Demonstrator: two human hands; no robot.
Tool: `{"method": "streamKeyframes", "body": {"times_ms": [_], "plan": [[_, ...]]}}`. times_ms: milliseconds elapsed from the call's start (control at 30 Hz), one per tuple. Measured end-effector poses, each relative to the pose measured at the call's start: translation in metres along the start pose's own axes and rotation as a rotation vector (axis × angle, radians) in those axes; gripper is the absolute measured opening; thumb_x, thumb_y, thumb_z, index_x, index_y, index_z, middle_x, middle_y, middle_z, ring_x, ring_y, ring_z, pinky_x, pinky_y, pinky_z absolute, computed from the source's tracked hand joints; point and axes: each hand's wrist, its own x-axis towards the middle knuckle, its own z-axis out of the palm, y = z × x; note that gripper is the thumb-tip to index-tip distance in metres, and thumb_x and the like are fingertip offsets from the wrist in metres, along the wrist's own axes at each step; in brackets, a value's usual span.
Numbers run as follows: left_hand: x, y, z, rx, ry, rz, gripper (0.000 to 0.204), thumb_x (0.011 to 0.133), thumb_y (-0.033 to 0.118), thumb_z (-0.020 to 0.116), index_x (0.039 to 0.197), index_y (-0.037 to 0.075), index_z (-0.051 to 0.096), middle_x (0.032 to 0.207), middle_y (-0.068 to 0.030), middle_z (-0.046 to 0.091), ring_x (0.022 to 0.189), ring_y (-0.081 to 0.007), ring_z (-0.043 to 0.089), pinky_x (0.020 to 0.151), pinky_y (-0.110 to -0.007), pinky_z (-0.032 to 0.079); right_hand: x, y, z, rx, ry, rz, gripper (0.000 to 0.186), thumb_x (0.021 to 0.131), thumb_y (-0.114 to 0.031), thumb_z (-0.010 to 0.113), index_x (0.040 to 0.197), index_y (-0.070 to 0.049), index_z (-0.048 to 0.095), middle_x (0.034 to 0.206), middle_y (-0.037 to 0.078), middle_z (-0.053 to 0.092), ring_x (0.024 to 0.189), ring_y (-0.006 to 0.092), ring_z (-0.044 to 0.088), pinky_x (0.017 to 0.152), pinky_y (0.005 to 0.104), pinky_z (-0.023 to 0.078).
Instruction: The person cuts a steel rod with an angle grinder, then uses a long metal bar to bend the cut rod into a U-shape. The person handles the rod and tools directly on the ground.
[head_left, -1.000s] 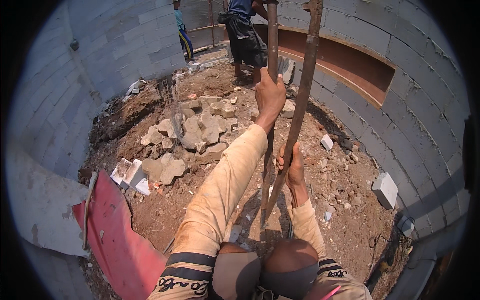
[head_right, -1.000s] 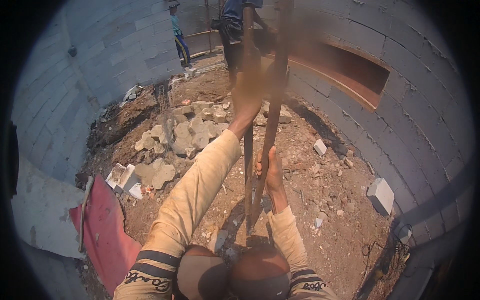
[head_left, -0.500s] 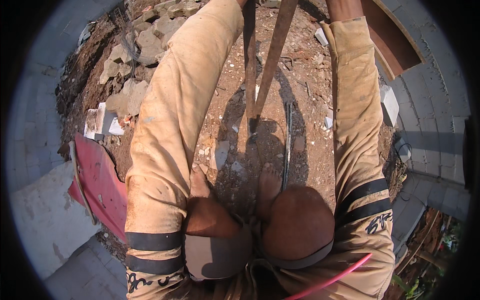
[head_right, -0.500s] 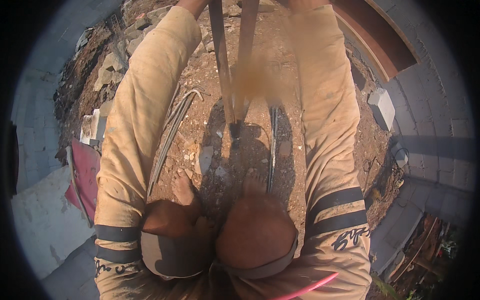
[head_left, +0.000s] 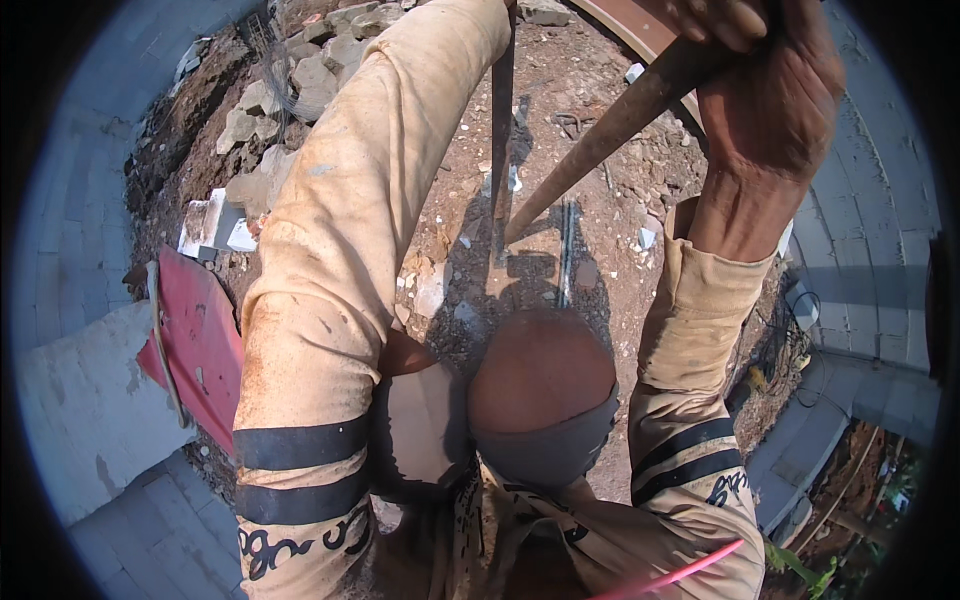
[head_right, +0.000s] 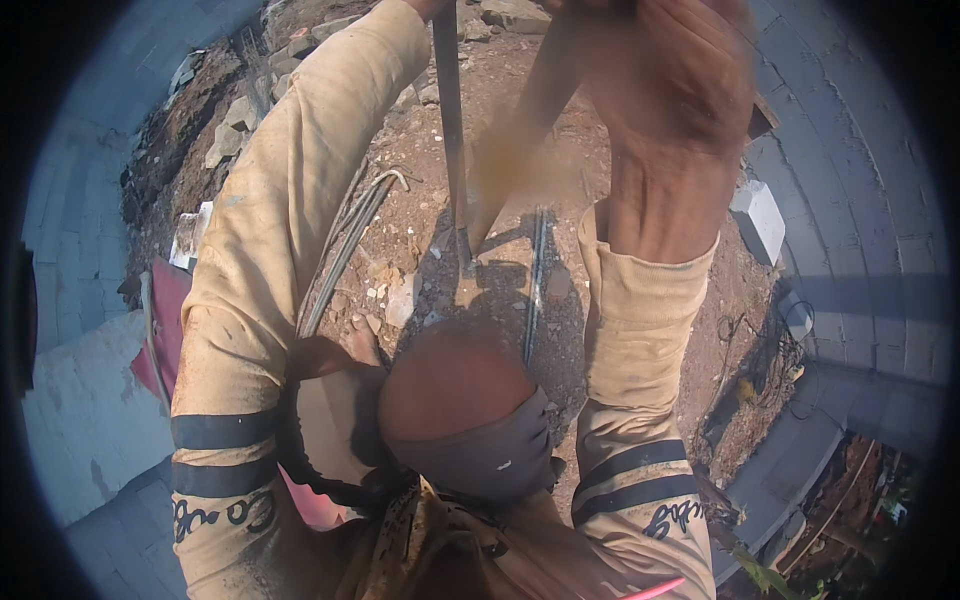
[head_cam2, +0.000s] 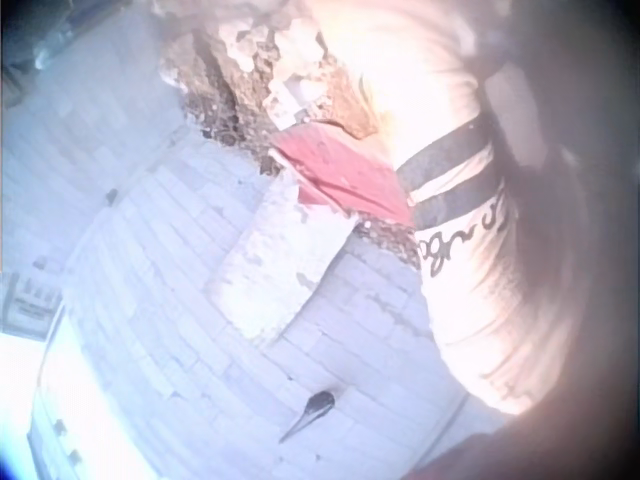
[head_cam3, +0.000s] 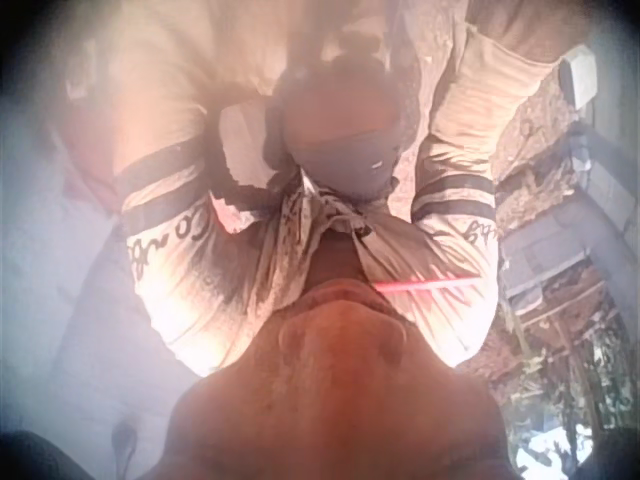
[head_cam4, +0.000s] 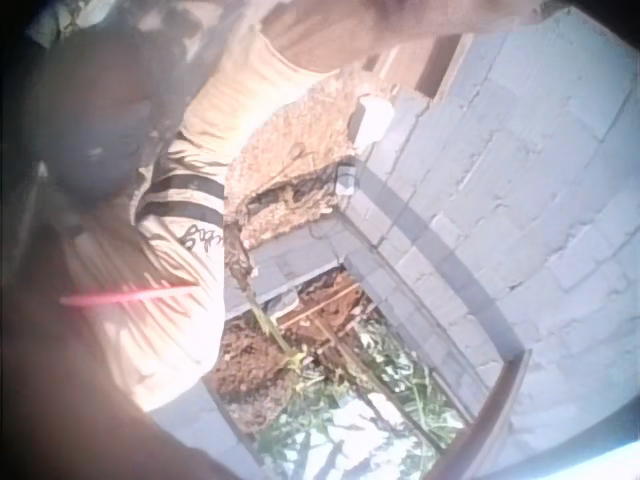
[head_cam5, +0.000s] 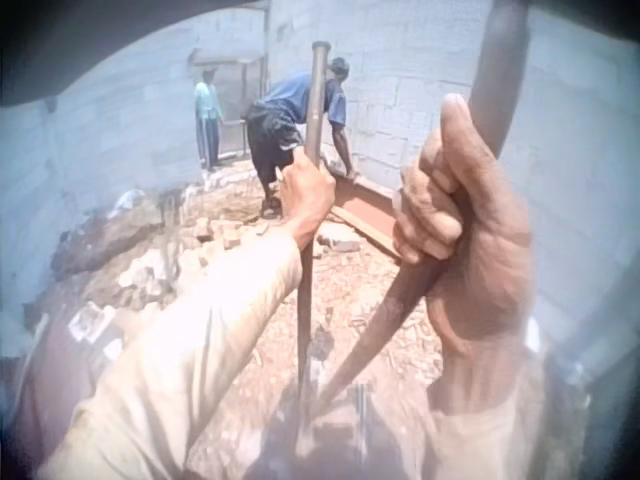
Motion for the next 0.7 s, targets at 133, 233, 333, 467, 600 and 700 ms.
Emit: {"method": "streamKeyframes", "body": {"times_ms": [133,233,333,467,600,700], "plan": [[-0.006,0.020,-0.002,-0.030,-0.057,0.031,0.031,0.093,0.015,0.056,0.116,-0.006,0.061,0.104,-0.0353,0.069,0.102,-0.0517,0.068,0.090,-0.058,0.054,-0.102,-0.073,0.006,-0.056,0.130,-0.009,0.032,0.102,-0.043,0.062,0.087,-0.017,0.052,0.081,-0.004,0.061,0.075,0.0070,0.052,0.077,0.0255,0.042],[-0.013,0.033,0.003,0.011,-0.093,0.050,0.033,0.094,0.018,0.057,0.118,-0.006,0.062,0.107,-0.0345,0.069,0.104,-0.0511,0.068,0.091,-0.056,0.055,-0.165,-0.107,0.003,0.018,-0.103,-0.031,0.038,0.094,-0.046,0.073,0.078,-0.021,0.050,0.070,-0.008,0.060,0.065,0.0050,0.054,0.066,0.0238,0.045],[-0.014,0.037,0.007,0.017,-0.074,0.071,0.035,0.095,0.023,0.060,0.118,-0.004,0.063,0.107,-0.0328,0.070,0.104,-0.0504,0.068,0.090,-0.055,0.056,-0.233,-0.122,-0.002,-0.042,-0.094,-0.232,0.045,0.086,-0.051,0.081,0.069,-0.021,0.051,0.059,-0.009,0.061,0.053,0.0039,0.056,0.057,0.0218,0.048],[-0.014,0.035,0.008,0.051,-0.049,0.091,0.036,0.095,0.025,0.061,0.122,0.001,0.062,0.106,-0.0320,0.070,0.103,-0.0507,0.068,0.089,-0.056,0.055,-0.308,-0.139,-0.008,-0.010,-0.291,-0.264,0.029,0.084,-0.029,0.086,0.074,-0.013,0.064,0.065,0.001,0.066,0.060,0.0143,0.066,0.068,0.0324,0.055],[-0.016,0.039,0.015,0.011,-0.041,0.068,0.041,0.095,0.027,0.064,0.127,0.001,0.060,0.102,-0.0312,0.071,0.100,-0.0512,0.068,0.089,-0.058,0.054,-0.318,-0.145,-0.016,0.018,-0.477,-0.276,0.024,0.085,-0.018,0.083,0.071,-0.011,0.064,0.064,0.004,0.067,0.058,0.0156,0.067,0.072,0.0347,0.056],[-0.014,0.036,0.018,0.083,-0.093,0.100,0.044,0.095,0.030,0.066,0.128,0.002,0.060,0.102,-0.0315,0.071,0.100,-0.0514,0.068,0.089,-0.058,0.054,-0.288,-0.149,-0.027,-0.080,-0.310,-0.330,0.041,0.096,-0.032,0.074,0.065,-0.014,0.054,0.055,-0.001,0.062,0.050,0.0091,0.060,0.060,0.0290,0.056]]}}
